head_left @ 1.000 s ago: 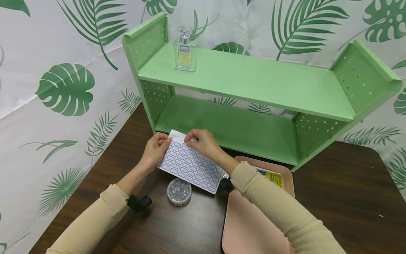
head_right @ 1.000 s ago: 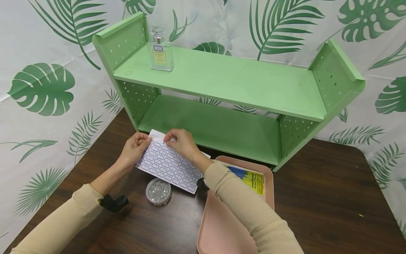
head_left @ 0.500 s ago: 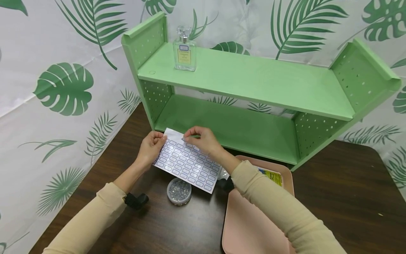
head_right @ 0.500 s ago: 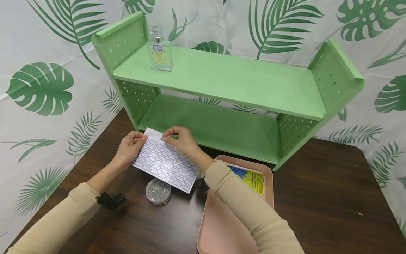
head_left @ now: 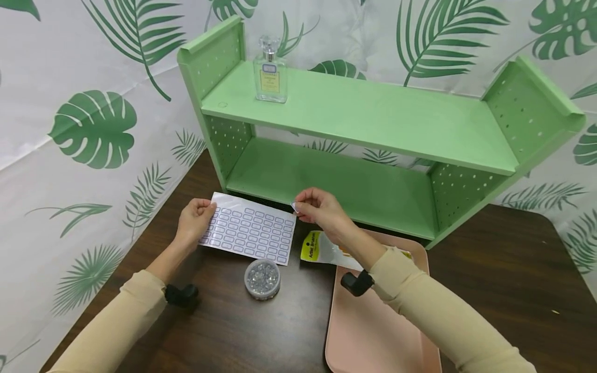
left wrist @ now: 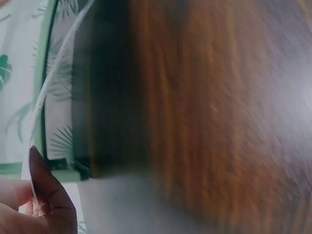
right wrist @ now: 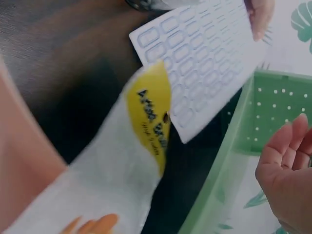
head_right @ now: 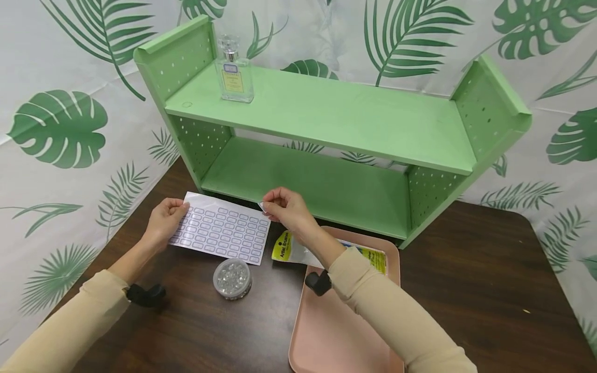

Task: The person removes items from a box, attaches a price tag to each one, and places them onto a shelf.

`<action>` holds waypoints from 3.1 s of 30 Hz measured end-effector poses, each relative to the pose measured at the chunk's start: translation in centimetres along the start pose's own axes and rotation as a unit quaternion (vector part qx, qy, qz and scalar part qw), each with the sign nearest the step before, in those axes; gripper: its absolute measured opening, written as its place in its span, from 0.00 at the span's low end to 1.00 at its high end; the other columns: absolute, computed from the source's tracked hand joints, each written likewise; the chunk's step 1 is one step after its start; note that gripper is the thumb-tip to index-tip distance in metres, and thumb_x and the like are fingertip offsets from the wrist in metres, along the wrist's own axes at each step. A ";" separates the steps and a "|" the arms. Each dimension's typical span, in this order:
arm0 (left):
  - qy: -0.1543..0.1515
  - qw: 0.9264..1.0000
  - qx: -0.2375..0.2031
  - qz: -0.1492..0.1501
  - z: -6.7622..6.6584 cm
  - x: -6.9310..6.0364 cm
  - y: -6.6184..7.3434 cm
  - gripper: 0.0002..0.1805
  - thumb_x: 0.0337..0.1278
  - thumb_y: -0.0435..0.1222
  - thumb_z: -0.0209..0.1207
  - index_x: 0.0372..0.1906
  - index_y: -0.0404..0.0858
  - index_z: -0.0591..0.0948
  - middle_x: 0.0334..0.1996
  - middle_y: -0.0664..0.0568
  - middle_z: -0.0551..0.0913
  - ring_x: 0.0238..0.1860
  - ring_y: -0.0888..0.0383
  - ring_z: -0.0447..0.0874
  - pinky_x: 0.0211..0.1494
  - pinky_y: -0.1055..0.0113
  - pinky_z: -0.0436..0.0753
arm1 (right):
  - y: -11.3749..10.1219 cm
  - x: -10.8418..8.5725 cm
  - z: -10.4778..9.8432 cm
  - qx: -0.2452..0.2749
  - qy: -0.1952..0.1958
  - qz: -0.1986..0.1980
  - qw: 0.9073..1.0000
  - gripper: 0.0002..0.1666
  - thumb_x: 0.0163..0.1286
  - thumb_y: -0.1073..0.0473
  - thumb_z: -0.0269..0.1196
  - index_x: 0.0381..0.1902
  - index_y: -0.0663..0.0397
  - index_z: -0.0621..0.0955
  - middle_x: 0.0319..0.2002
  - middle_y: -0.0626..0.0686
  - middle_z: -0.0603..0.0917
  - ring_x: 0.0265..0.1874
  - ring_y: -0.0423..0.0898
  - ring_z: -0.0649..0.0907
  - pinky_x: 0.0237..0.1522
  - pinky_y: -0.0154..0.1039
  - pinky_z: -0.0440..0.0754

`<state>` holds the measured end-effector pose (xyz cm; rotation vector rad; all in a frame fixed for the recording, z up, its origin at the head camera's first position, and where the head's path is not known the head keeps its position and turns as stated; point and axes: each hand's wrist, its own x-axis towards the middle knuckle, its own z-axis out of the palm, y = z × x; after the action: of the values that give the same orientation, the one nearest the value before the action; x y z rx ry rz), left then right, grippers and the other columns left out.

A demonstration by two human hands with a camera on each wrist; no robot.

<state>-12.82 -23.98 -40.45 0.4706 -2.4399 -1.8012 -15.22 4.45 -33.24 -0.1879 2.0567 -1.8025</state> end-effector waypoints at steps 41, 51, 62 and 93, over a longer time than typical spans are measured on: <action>-0.315 0.939 0.027 0.132 8.4 -7.6 6.9 0.13 0.56 0.36 0.62 0.43 0.30 0.80 0.32 0.45 0.84 0.31 0.59 0.81 0.36 0.67 0.80 | 3.4 -6.9 -1.7 -0.071 -0.052 -0.047 0.995 0.11 0.64 0.70 0.59 0.44 0.70 0.72 0.28 0.52 0.78 0.26 0.43 0.79 0.35 0.37 0.82; -0.329 0.937 0.026 0.117 9.3 -9.0 6.7 0.07 0.54 0.33 0.62 0.36 0.34 0.81 0.27 0.51 0.82 0.28 0.62 0.79 0.33 0.67 0.81 | 3.7 -7.6 -1.0 -0.088 -0.045 -0.047 0.994 0.08 0.64 0.71 0.60 0.39 0.68 0.73 0.28 0.54 0.78 0.28 0.49 0.81 0.32 0.33 0.81; -0.309 0.944 0.031 0.115 8.9 -9.9 6.1 0.05 0.54 0.33 0.62 0.34 0.35 0.81 0.26 0.52 0.82 0.28 0.60 0.80 0.36 0.60 0.82 | 4.0 -8.4 -0.4 -0.063 -0.011 -0.030 0.997 0.12 0.65 0.70 0.59 0.44 0.72 0.74 0.37 0.61 0.80 0.32 0.45 0.83 0.39 0.45 0.84; -0.173 0.953 0.149 0.201 2.8 -13.4 -0.6 0.07 0.46 0.36 0.70 0.23 0.48 0.82 0.58 0.40 0.75 0.59 0.41 0.73 0.54 0.48 0.76 | 7.1 -9.6 8.1 -0.335 0.059 -0.161 0.927 0.08 0.49 0.64 0.72 0.18 0.51 0.82 0.35 0.53 0.76 0.38 0.48 0.74 0.42 0.42 0.72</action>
<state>-0.66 -17.78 -40.27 -0.3471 -2.7826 -1.4509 -2.29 1.52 -38.91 -0.6506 2.7947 -1.2030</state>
